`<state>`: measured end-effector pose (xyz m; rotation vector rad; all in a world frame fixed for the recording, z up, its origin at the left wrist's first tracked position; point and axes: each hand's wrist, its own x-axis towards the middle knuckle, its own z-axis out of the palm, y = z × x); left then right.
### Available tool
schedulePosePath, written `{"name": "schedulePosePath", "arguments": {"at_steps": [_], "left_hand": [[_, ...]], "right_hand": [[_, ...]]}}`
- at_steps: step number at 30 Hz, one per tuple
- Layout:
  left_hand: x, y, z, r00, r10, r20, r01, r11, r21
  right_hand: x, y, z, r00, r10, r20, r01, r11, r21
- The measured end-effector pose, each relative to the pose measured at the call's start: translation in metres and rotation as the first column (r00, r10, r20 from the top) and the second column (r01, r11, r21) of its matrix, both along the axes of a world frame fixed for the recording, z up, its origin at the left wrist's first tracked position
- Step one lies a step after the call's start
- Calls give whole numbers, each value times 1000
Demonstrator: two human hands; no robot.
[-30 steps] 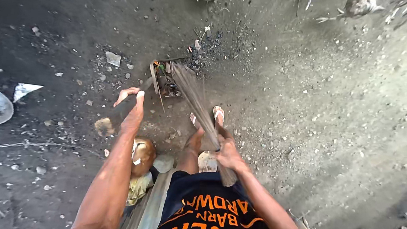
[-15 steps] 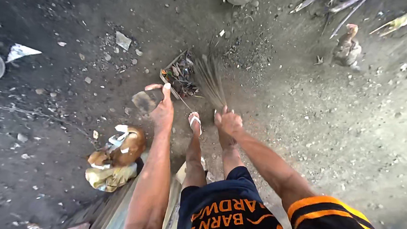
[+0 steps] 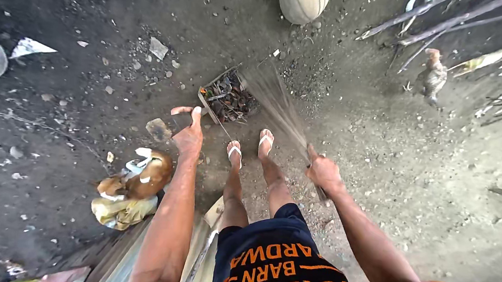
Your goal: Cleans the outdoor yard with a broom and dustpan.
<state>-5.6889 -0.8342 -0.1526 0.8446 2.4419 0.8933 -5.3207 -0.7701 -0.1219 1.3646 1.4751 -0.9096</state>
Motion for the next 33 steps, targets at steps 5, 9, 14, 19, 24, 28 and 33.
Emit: {"name": "schedulePosePath", "arguments": {"at_steps": [5,9,14,19,24,28,33], "left_hand": [[3,11,2,1000,2,3,-2,999,-39],[1,17,-2,1000,8,-8,-9,1000,-11],[3,20,-4,1000,-2,30,-1,996,90],[3,25,-6,1000,-5,1,5,1000,8],[5,30,-5,999,-23,-22,22,998,-53],[6,36,-7,998,-49,-38,44,993,-111],[6,32,-9,998,-56,4,56,996,-67]], "right_hand": [[-24,67,-86,999,-41,27,33,971,235],[-34,83,-126,993,54,106,-78,967,242],[18,32,-51,974,201,99,-210,973,92],[44,2,-11,979,87,182,-98,994,52],[-8,4,-53,980,-48,194,40,998,44],[-79,-35,-77,993,37,115,-25,994,-104],[-122,-93,-63,999,52,0,-50,973,-225]]}}
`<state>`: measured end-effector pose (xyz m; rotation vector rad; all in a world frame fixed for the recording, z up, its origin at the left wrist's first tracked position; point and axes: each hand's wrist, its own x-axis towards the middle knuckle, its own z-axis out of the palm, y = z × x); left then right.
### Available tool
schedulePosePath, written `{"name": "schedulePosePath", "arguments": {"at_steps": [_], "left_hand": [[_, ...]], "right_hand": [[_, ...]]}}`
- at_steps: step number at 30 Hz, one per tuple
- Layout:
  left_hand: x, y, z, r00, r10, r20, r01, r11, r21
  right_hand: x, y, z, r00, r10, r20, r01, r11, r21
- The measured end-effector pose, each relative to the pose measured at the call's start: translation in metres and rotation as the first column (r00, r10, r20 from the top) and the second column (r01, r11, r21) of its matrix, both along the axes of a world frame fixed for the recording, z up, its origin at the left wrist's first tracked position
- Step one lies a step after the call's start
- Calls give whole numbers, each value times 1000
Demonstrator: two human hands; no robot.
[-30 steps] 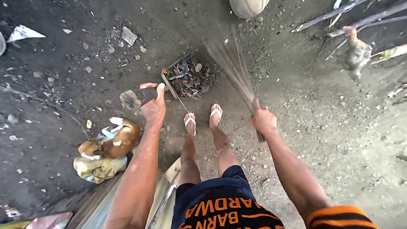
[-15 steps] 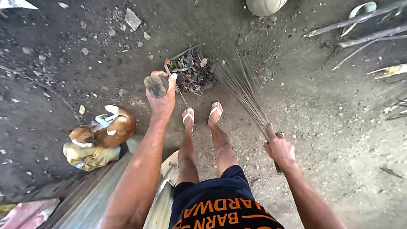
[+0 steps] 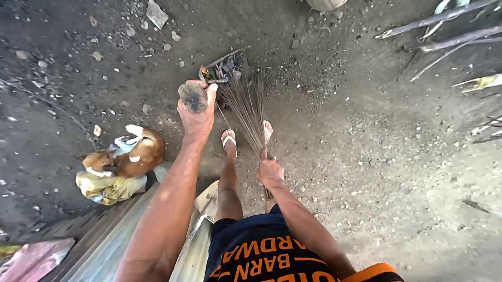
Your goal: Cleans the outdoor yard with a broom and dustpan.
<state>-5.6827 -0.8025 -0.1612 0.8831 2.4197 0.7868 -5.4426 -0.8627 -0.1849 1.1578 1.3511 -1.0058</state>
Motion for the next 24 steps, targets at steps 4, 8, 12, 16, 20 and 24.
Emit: {"name": "schedulePosePath", "arguments": {"at_steps": [4,8,12,16,20,24], "left_hand": [[-2,-17,3,993,18,113,-35,988,149],[-15,-46,8,996,12,88,-22,994,108],[-21,-51,7,993,-6,115,-5,995,96],[-11,-33,8,995,-9,102,0,996,91],[-8,-24,3,998,14,62,-17,999,41],[-12,-30,1,998,7,63,-13,995,95]], "right_hand": [[24,1,37,998,-56,14,56,998,-21],[88,11,78,996,-92,19,91,996,8],[143,9,82,952,-279,124,259,953,157],[139,24,22,859,-488,157,416,843,342],[112,25,-16,868,-477,136,434,863,258],[96,-17,49,944,-309,113,303,950,71]]}}
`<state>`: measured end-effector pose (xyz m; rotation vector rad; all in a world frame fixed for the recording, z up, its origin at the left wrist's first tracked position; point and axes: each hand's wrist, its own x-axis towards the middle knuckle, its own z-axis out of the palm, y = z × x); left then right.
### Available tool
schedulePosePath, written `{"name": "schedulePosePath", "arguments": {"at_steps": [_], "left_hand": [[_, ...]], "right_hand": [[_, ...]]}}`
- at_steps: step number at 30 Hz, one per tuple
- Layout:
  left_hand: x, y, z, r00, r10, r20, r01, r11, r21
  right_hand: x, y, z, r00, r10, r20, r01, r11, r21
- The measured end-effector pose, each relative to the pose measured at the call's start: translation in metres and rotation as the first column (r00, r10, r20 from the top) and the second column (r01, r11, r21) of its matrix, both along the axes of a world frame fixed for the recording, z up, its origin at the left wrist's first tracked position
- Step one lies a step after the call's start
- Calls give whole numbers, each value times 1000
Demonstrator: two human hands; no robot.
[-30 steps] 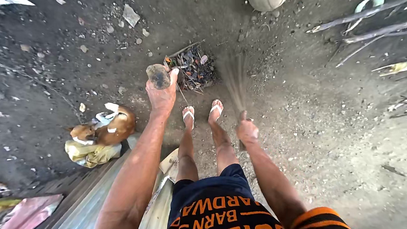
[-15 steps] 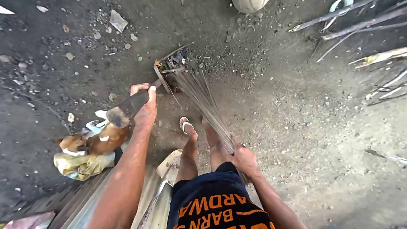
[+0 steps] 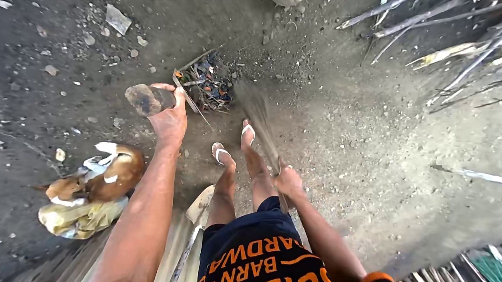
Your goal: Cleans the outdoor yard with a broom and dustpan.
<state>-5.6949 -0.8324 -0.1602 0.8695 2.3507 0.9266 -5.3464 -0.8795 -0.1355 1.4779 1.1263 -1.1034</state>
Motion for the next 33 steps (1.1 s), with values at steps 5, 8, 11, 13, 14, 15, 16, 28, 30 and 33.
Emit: {"name": "schedulePosePath", "arguments": {"at_steps": [5,8,11,13,14,15,16,28,30,33], "left_hand": [[-7,-5,3,999,-35,9,35,999,-38],[-4,-1,4,999,-34,10,34,997,-65],[1,1,1,999,-42,-15,42,998,-41],[1,3,-1,998,-54,-19,53,998,-35],[0,4,-1,998,-59,-13,59,998,-38],[0,5,-2,998,-64,-8,63,997,-37],[0,5,-1,998,-68,-10,67,997,-34],[8,17,8,998,-61,-11,61,996,-67],[12,19,6,997,-68,-46,65,996,-61],[14,22,2,996,-68,-62,65,997,-47]], "right_hand": [[24,-30,46,998,-60,-7,60,998,1],[48,3,17,985,-155,73,137,970,203],[70,67,-48,964,-218,151,153,922,355],[83,104,-89,961,-202,187,118,917,382],[87,115,-100,966,-172,193,89,922,376],[86,120,-101,975,-131,179,61,935,350],[81,116,-93,985,-88,148,40,953,302],[104,48,-6,964,-243,110,204,938,281],[99,66,-32,947,-292,132,237,916,324],[62,54,-51,933,-350,77,313,900,304]]}}
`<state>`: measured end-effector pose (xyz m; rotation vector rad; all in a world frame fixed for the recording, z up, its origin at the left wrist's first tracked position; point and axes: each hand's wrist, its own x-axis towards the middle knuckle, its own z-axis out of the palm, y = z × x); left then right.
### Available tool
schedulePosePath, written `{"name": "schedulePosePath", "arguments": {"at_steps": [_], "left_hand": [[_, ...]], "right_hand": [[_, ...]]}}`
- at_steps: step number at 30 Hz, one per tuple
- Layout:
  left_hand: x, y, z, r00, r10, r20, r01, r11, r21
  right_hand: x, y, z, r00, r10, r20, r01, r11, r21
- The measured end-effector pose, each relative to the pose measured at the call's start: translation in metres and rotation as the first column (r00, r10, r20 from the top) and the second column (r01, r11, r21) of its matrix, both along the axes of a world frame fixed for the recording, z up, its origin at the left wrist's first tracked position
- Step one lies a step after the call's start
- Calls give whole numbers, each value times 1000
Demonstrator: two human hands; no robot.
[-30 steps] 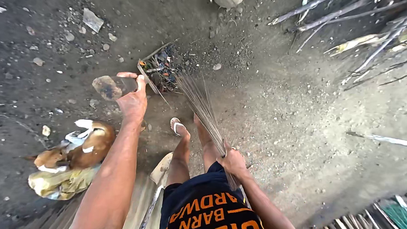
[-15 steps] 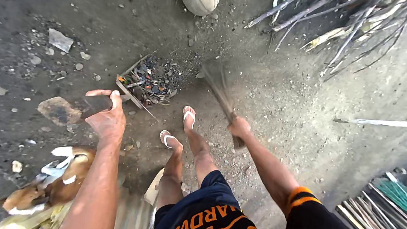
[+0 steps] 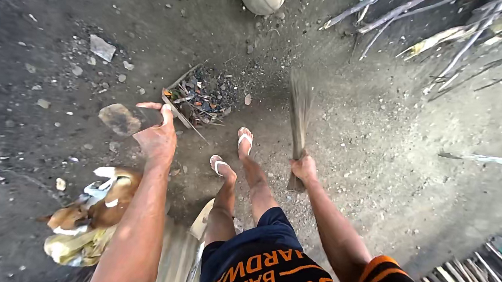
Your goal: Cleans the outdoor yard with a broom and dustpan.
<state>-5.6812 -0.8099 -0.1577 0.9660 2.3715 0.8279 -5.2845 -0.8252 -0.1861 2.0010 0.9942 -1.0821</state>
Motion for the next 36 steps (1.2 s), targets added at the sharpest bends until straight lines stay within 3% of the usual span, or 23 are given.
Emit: {"name": "schedulePosePath", "arguments": {"at_steps": [4,7,12,15,18,21,24,27,32,36], "left_hand": [[4,6,2,1000,2,23,0,998,-59],[8,11,4,1000,-13,13,14,991,-132],[1,3,5,999,9,33,-6,996,-87],[-6,-3,5,999,23,28,-22,998,-61],[-11,-5,4,1000,15,19,-13,996,-91],[-16,-2,2,1000,-9,20,12,987,-160],[-19,9,0,999,-27,23,31,974,-224],[-20,26,5,999,-43,23,48,953,-299],[-3,37,16,996,-71,46,83,929,-361],[-16,18,11,997,-59,46,70,951,-300]], "right_hand": [[-94,-59,-4,947,-114,-299,117,993,-8],[-155,-84,10,883,-158,-441,119,986,-115],[-161,-97,74,860,-38,-509,-96,967,-235],[-124,-95,101,870,69,-487,-161,975,-150],[-100,-70,92,912,189,-363,-248,961,-123],[-112,-22,45,922,317,-223,-337,940,-59],[-132,14,-30,898,432,-88,-427,902,65],[-146,31,-63,801,598,-13,-598,801,16],[-142,-25,0,725,673,-147,-689,710,-148],[-144,-72,26,758,630,-169,-652,731,-201]]}}
